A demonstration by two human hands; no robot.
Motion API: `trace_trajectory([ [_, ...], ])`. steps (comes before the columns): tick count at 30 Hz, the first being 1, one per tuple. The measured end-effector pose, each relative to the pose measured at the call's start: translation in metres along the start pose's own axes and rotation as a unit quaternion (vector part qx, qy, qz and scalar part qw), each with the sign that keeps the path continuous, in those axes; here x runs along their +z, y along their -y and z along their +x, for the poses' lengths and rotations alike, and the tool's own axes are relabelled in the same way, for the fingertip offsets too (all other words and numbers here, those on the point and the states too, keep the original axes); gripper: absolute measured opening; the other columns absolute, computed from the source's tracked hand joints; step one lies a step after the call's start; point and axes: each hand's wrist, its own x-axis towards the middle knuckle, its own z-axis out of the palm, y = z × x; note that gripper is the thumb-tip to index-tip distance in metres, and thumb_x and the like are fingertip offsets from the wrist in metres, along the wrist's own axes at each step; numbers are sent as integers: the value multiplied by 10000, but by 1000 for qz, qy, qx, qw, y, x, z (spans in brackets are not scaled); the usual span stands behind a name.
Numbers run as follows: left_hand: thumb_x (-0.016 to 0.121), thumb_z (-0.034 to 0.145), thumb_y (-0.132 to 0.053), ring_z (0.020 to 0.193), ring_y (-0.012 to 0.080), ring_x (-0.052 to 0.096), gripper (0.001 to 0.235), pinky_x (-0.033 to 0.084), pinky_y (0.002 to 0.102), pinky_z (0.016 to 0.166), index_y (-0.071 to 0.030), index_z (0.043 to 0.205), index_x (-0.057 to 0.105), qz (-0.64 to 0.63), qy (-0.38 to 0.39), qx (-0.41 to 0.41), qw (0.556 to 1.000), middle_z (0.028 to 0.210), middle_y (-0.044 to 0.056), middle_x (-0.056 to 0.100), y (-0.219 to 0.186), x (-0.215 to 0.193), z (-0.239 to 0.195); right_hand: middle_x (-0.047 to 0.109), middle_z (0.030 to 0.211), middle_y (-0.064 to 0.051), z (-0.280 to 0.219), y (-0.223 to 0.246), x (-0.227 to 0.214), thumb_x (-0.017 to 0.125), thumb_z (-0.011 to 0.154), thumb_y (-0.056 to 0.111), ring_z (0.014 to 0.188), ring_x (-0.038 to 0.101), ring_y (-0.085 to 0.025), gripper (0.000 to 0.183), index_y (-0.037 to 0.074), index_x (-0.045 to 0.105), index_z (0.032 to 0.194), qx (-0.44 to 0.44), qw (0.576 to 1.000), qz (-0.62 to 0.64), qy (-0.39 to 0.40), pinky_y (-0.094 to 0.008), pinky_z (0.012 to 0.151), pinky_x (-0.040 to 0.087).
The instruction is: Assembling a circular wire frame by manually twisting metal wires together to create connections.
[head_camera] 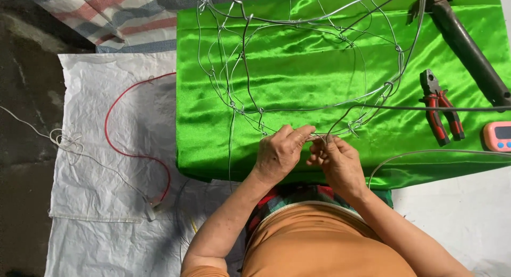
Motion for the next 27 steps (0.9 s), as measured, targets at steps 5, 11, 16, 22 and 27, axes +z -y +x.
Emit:
trace_trajectory([
  [5,678,996,-320,526,263,646,164,578,385,480,-352,1153,712,34,-8,25,999,657,-23,462,-2,1,0,605,729,-139,9,-1,5,654,1061,215,600,592,-174,254,-6,668,937,-46,998,-39,-34,-370,603,611],
  [11,680,995,-264,523,280,634,90,564,380,475,-280,1077,714,-5,-45,42,998,656,-25,468,-3,13,-6,546,678,-60,23,-19,-7,608,1087,217,560,446,-101,312,26,675,850,-27,986,-159,-51,-324,523,517],
  [16,703,977,-270,551,273,647,89,567,371,503,-271,1064,720,-27,-63,50,996,665,-23,479,3,31,-11,504,587,-85,11,9,5,616,1056,200,502,448,-154,343,11,670,775,19,979,-204,-25,-331,456,451],
  [22,725,966,-237,561,333,642,45,553,408,496,-203,994,717,-92,-66,44,993,642,34,494,-11,23,-10,464,579,-40,12,17,-1,689,962,208,510,365,-142,278,68,666,723,142,984,-105,-21,-316,453,361],
  [27,715,973,-250,584,330,667,43,560,402,511,-218,992,737,-153,-61,23,986,644,26,549,-10,29,-13,381,569,-1,6,28,8,733,954,244,498,314,-132,301,96,650,706,180,980,-86,-22,-282,454,263],
])
